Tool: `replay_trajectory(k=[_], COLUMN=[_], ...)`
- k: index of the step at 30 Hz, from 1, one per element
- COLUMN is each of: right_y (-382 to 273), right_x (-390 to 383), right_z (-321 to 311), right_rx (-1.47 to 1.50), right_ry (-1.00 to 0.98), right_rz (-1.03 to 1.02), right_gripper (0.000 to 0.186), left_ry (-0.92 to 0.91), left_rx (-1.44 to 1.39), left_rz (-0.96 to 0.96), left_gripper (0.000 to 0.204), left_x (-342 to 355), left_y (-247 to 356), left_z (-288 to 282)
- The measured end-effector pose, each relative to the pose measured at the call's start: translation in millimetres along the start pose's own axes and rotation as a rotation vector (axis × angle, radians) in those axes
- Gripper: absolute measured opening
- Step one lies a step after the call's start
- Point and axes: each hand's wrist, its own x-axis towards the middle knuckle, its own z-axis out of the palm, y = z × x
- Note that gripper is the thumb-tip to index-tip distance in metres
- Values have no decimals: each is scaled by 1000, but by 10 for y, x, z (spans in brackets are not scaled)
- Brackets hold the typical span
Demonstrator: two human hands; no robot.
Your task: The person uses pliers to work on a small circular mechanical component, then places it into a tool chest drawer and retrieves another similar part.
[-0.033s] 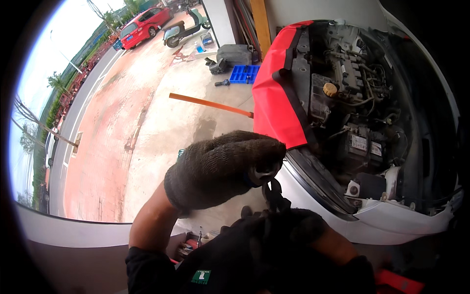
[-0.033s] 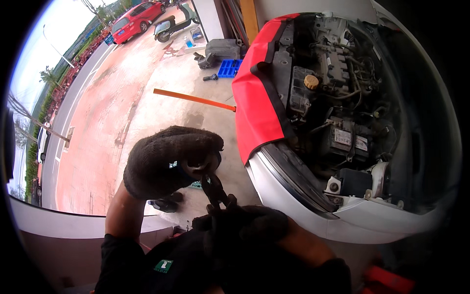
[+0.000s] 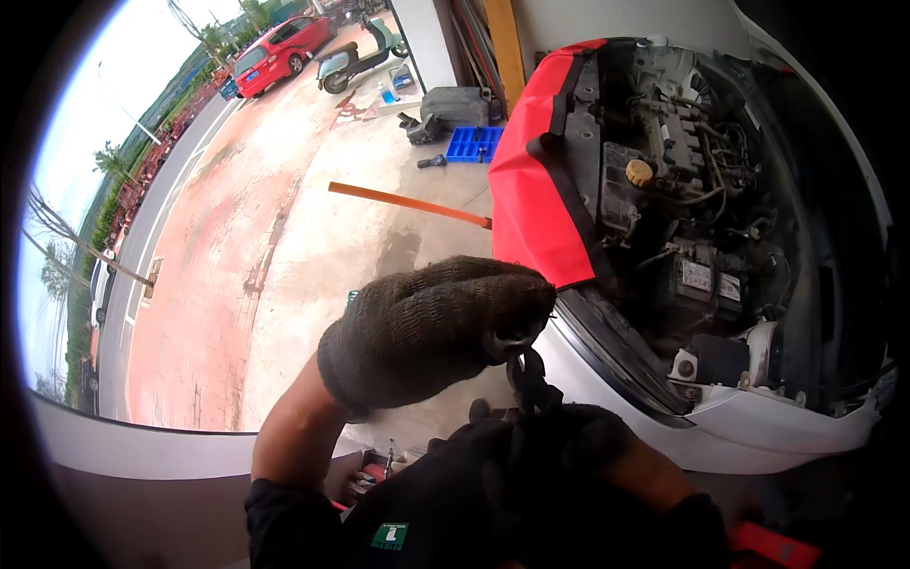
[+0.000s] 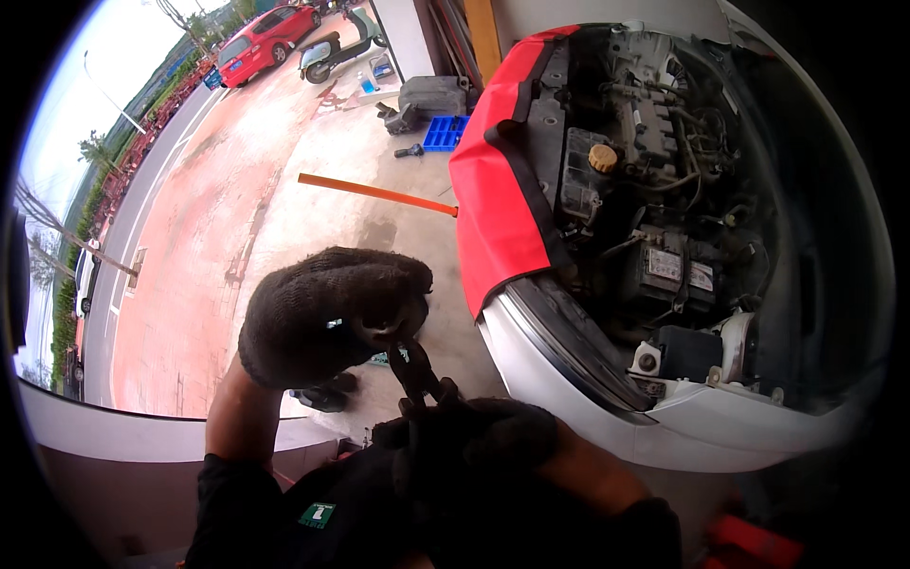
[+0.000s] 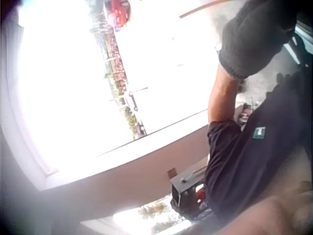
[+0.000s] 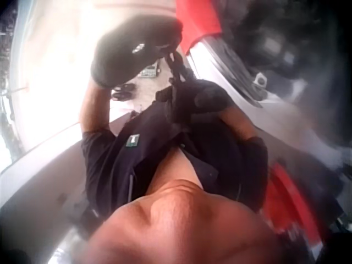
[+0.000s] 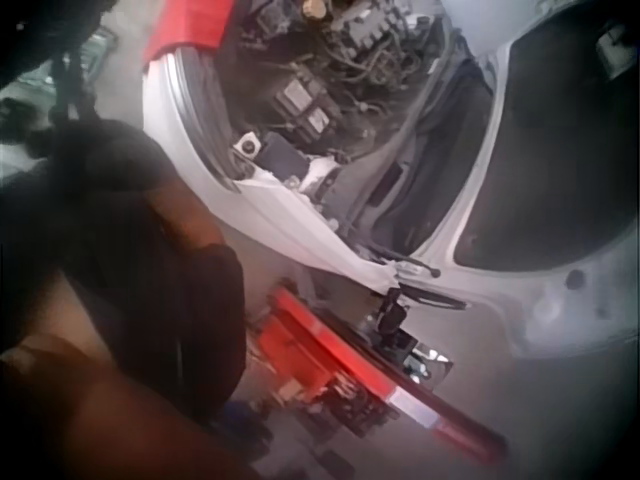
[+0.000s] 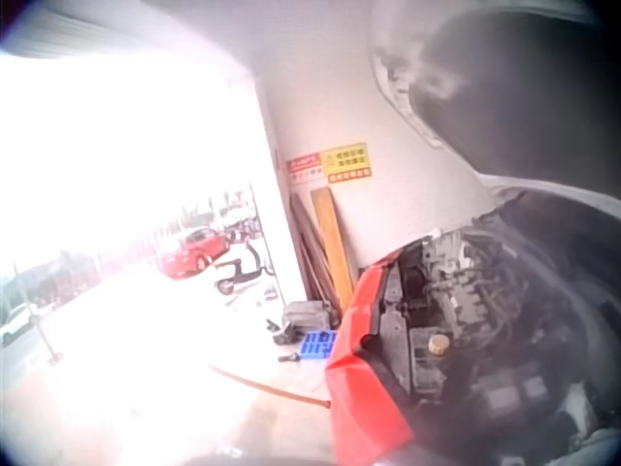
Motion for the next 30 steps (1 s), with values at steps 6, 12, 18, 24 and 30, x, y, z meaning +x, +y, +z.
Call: replay_trajectory(k=[6, 12, 18, 24, 30], right_y=[-11, 302, 131, 148, 372], right_x=[-73, -63, -169, -232, -202], right_z=[-61, -379, -26, -72, -344], right_rx=[96, -419, -776, -872, 57], right_ry=[-121, -38, 190, 196, 101], right_rz=[50, -205, -191, -166, -106], right_gripper=[74, 53, 39, 49, 75], left_ry=[-54, -99, -83, -86, 10], left_rx=[45, 60, 101, 175, 219], left_rz=[55, -66, -173, -152, -215], left_gripper=[48, 58, 62, 62, 54], left_x=[49, 73, 56, 15, 42], left_y=[120, 199, 226, 223, 267], left_z=[101, 173, 232, 307, 321])
